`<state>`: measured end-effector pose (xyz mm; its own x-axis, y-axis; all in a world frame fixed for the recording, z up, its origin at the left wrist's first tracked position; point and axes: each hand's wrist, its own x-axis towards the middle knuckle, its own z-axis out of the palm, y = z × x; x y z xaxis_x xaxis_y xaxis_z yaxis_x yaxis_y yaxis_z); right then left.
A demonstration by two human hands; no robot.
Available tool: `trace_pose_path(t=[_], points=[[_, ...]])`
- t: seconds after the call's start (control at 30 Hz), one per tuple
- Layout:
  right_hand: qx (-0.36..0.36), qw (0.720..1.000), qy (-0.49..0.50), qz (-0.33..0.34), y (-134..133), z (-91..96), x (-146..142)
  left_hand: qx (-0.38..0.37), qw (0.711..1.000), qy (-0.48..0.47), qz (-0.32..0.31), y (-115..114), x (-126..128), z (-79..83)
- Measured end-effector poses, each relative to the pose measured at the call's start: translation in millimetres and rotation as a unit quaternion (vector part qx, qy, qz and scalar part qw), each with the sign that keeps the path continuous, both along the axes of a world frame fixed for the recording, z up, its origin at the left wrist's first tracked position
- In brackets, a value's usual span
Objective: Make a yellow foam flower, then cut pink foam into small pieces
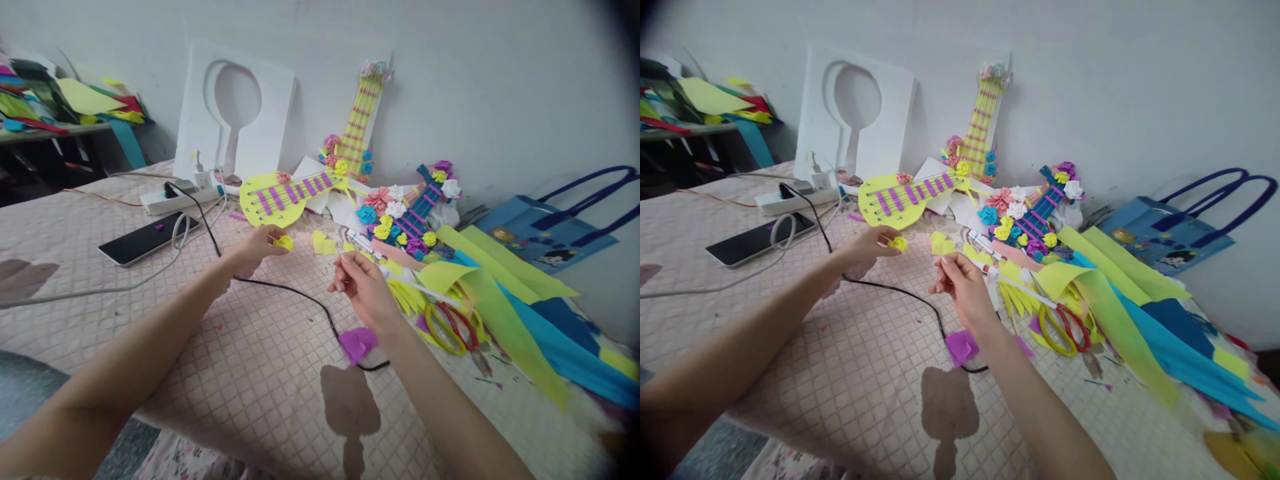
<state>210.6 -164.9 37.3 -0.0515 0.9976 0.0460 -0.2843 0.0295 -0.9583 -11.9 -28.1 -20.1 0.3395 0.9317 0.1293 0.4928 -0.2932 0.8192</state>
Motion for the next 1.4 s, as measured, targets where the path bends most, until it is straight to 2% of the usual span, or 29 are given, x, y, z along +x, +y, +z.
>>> trace_pose_path(t=[0.13, 0.23, 0.4, 0.5, 0.57, 0.63, 0.67, 0.73, 0.83, 0.9, 1.13, 1.27, 1.4], points=[[0.082, 0.986, -0.143, -0.032, -24.7, 24.9, 25.5, 0.037, 0.998, 0.044, 0.001, 3.7, 0.5, -9.0], [0.153, 0.965, -0.200, -0.075, -37.7, 43.1, 37.9, 0.051, 0.996, 0.073, -0.003, 4.1, -0.3, -11.2], [0.230, 0.938, -0.220, -0.136, -59.7, 66.6, 40.8, 0.082, 0.990, 0.112, 0.005, -0.5, -0.4, -5.7], [0.252, 0.931, -0.222, -0.145, -64.1, 68.6, 37.3, 0.111, 0.986, 0.126, 0.010, -4.8, 1.9, -1.8], [0.240, 0.930, -0.253, -0.121, -56.0, 58.5, 34.4, 0.126, 0.984, 0.129, 0.005, -7.8, 4.4, 0.1], [0.203, 0.922, -0.323, -0.073, -38.2, 37.9, 30.7, 0.137, 0.982, 0.129, -0.002, -10.5, 7.0, 1.4], [0.190, 0.907, -0.374, -0.050, -26.7, 24.7, 28.5, 0.142, 0.981, 0.130, -0.005, -11.6, 8.2, 1.9], [0.182, 0.847, -0.500, -0.014, -2.7, -3.5, 23.3, 0.150, 0.980, 0.129, -0.006, -12.9, 9.9, 2.1], [0.170, 0.824, -0.541, 0.003, 25.5, -37.9, 14.4, 0.160, 0.979, 0.126, -0.003, -13.0, 10.5, 1.3], [0.162, 0.814, -0.557, 0.006, 35.5, -50.9, 9.1, 0.165, 0.979, 0.122, 0.001, -12.6, 10.1, 0.8], [0.142, 0.796, -0.589, 0.006, 52.8, -60.7, -1.3, 0.166, 0.980, 0.110, 0.014, -15.8, 10.4, 6.1], [0.145, 0.803, -0.579, 0.002, 65.2, -63.1, -13.1, 0.168, 0.979, 0.110, 0.021, -18.5, 11.8, 9.5], [0.143, 0.821, -0.553, -0.007, 72.2, -63.9, -21.1, 0.165, 0.980, 0.106, 0.018, -20.1, 11.9, 11.2]])
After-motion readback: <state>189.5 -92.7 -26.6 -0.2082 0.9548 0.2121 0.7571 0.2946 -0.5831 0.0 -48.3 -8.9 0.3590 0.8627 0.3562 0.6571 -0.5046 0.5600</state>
